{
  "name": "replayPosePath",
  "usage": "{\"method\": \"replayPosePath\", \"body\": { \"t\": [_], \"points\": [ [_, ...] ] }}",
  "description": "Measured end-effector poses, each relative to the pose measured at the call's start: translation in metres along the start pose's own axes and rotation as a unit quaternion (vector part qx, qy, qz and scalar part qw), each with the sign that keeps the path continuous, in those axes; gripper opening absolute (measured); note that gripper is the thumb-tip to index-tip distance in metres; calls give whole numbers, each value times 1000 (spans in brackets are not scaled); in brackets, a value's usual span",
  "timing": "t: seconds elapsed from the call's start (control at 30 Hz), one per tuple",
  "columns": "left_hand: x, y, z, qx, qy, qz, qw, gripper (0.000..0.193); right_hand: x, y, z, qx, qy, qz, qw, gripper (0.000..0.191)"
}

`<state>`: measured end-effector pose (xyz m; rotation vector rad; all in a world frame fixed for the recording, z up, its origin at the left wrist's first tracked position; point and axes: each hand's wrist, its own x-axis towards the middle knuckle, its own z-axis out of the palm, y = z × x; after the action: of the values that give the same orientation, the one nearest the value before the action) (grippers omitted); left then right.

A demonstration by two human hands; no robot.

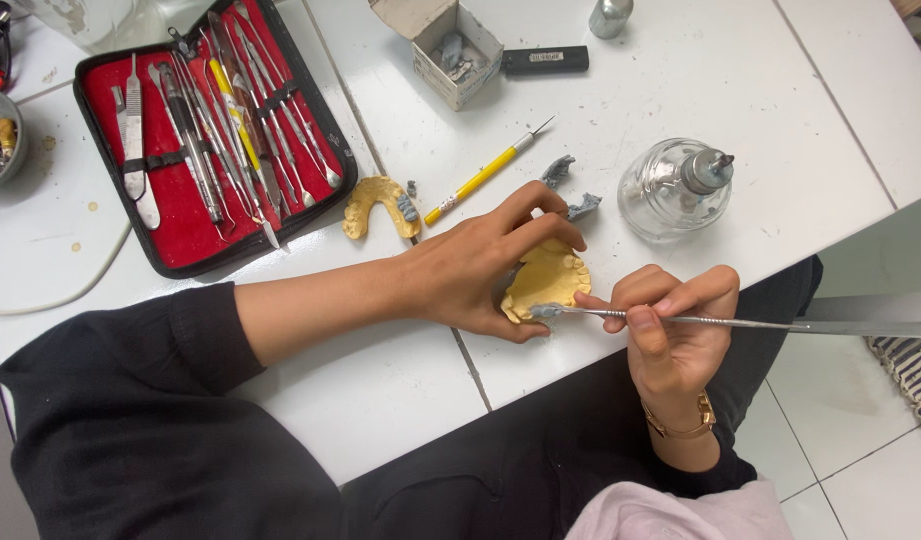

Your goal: The person holds a yellow dental stone cast in one hand and uses a metal wax carving instrument to scrape and shape gray wax on the cast, occasionally repositioning the cast and dipping or wiping the tool before continuing to refine the wax pattern.

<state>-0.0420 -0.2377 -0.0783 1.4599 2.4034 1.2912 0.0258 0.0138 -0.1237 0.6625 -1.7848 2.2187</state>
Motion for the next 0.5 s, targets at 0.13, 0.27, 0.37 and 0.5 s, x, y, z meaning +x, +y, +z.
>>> {"method": "replayPosePath", "body": {
  "t": [0.13, 0.27, 0.37, 0.5],
  "points": [
    [1, -1, -2, -7, 37, 50, 998, 84, 0, 3, 0, -51, 12, -8, 999, 24],
    [2, -1, -4, -32, 38, 39, 998, 85, -4, 1, 1, -80, -15, -6, 997, 24],
    [3, 0, -4, -65, 37, 20, 997, 88, -4, 3, 2, -53, -30, -10, 998, 24],
    [3, -1, -3, -58, 36, 15, 998, 90, -3, 4, 3, -80, -35, -15, 996, 24]
  ]
}}
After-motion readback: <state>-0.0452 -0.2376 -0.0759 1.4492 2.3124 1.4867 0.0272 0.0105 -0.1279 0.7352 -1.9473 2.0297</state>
